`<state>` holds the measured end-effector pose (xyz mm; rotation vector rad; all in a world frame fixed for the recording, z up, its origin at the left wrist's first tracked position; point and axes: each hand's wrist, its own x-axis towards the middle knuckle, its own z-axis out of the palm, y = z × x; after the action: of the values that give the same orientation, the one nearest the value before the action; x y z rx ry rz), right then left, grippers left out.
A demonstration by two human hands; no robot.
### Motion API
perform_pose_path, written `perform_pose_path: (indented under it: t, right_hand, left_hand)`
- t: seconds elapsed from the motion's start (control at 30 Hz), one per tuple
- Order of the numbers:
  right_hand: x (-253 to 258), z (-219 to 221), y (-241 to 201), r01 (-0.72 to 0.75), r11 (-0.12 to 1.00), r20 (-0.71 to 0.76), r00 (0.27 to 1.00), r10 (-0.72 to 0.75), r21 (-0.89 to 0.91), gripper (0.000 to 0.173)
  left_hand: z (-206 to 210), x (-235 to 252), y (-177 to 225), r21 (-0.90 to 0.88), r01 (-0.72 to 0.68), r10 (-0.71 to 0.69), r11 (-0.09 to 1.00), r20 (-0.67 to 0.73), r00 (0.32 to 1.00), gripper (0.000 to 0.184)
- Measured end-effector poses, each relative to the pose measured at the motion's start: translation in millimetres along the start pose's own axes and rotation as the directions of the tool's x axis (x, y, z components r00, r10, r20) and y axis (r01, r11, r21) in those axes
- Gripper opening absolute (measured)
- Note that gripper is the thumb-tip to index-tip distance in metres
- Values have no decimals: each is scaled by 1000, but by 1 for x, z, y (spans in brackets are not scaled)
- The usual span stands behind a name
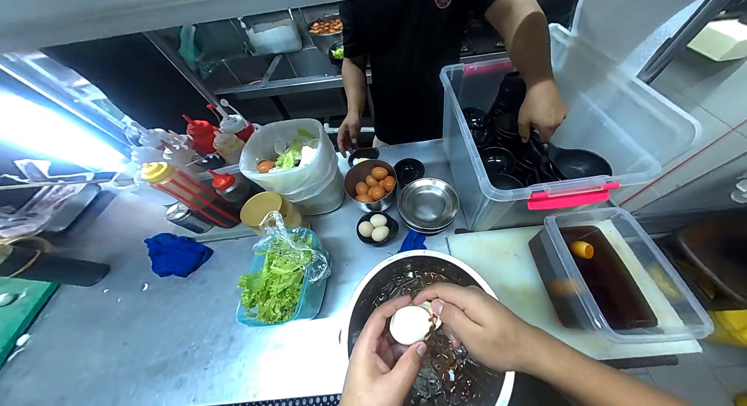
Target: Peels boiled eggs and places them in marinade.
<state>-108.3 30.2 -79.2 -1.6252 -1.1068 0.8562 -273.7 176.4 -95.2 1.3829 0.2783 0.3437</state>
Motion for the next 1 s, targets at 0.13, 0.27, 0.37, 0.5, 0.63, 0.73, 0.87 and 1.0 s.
perform_pose_path:
  t: [0.13,0.27,0.37,0.5,0.63,0.73,0.87,1.0]
  right_hand:
    - [-1,1,1,18,999,-27,999,-19,-45,38]
    - [-2,1,-1,13,998,-52,999,-17,-63,37]
    - [-2,0,-1,27,998,-55,998,-30,-57,37]
    - [-2,0,0,4,1000,-89,996,-2,21,35]
    - [-3,0,0,-33,953,-106,992,67,300,35]
    - [-2,1,1,-35,885,-122,987,103,465,34]
    - [-5,-2,0,-5,895,-129,989,70,446,34]
    - [-8,-6,4,30,999,-186,982,-32,-14,31]
  left_hand:
    - [1,-1,-1,-9,2,-2,1000,-6,1000,59]
    - [1,-1,-2,-5,-5,5,1000,3,1000,61]
    - [-1,0,-3,-29,-19,20,999,37,999,66]
    - [-6,2,-3,-94,-21,29,995,91,995,65]
    - [-11,2,-4,-196,-9,30,980,103,994,58]
    - [-15,2,0,-326,44,-14,944,94,995,55]
    - [-13,4,4,-441,110,-98,891,51,994,54]
    - [-7,7,2,-295,117,-144,948,-73,987,51]
